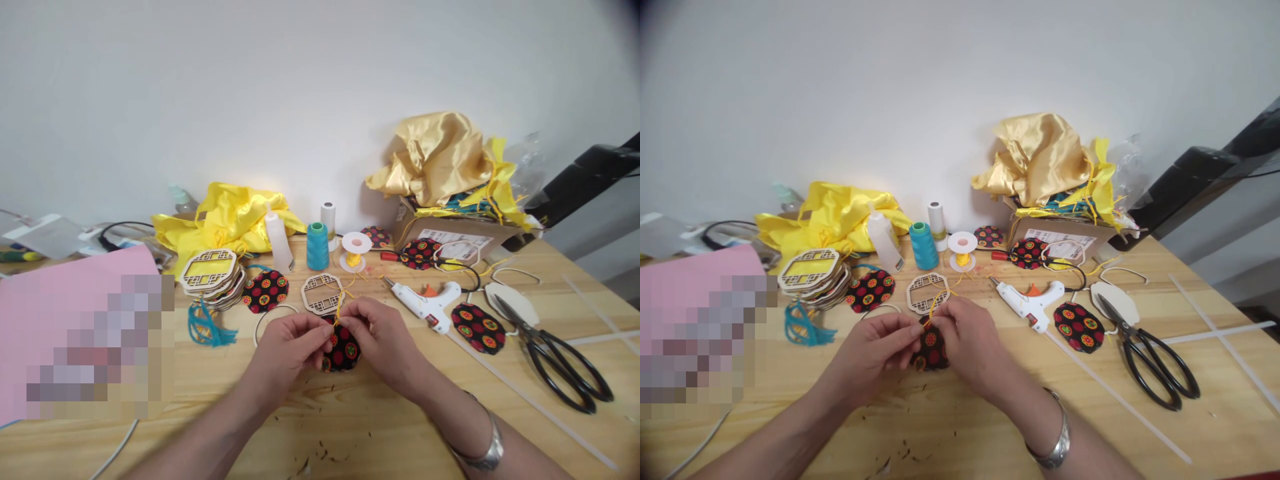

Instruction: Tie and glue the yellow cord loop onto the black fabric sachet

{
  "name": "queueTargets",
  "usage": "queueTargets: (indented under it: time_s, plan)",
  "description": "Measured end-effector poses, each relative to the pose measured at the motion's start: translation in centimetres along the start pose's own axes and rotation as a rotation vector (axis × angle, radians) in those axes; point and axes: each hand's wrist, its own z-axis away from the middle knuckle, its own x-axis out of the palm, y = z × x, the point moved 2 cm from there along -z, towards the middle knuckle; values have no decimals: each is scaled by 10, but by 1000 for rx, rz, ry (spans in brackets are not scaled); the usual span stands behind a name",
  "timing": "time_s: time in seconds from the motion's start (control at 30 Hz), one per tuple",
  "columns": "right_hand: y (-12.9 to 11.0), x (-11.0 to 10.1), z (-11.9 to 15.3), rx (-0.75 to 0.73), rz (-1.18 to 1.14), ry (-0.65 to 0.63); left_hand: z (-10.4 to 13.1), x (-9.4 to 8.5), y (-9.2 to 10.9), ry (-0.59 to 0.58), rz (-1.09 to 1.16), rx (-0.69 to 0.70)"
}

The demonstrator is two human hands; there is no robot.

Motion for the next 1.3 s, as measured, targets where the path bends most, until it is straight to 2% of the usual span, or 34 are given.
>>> queueTargets:
  time_s: [0.17, 0.3, 0.43, 0.57, 0.7, 0.93, 1.03, 1.17, 1.23, 1.3]
  plan:
    - [0, 5, 0, 90, -191, -32, 7, 3, -2, 71, -284, 112]
    - [0, 9, 1, 193, -345, -39, 14, 4, -2, 190, -635, 405]
    - [-1, 12, 1, 268, -464, -74, 16, 5, -6, 242, -925, 700]
    - [0, 16, 2, 303, -501, -68, 16, 6, -11, 285, -1145, 893]
    - [2, 19, 4, 266, -434, -27, 18, 9, -12, 302, -1324, 1049]
    - [3, 19, 5, 182, -270, -21, 20, 13, -11, 195, -1410, 1081]
    - [2, 15, 4, 165, -301, -48, 20, 11, -7, 169, -1272, 1053]
    - [0, 7, 1, 136, -323, -158, 20, 6, 1, 205, -1023, 1100]
    - [-1, 3, 0, 116, -341, -237, 19, 5, 3, 136, -1057, 1119]
    - [-2, 0, -1, 86, -413, -335, 18, 6, 3, 17, -1138, 1093]
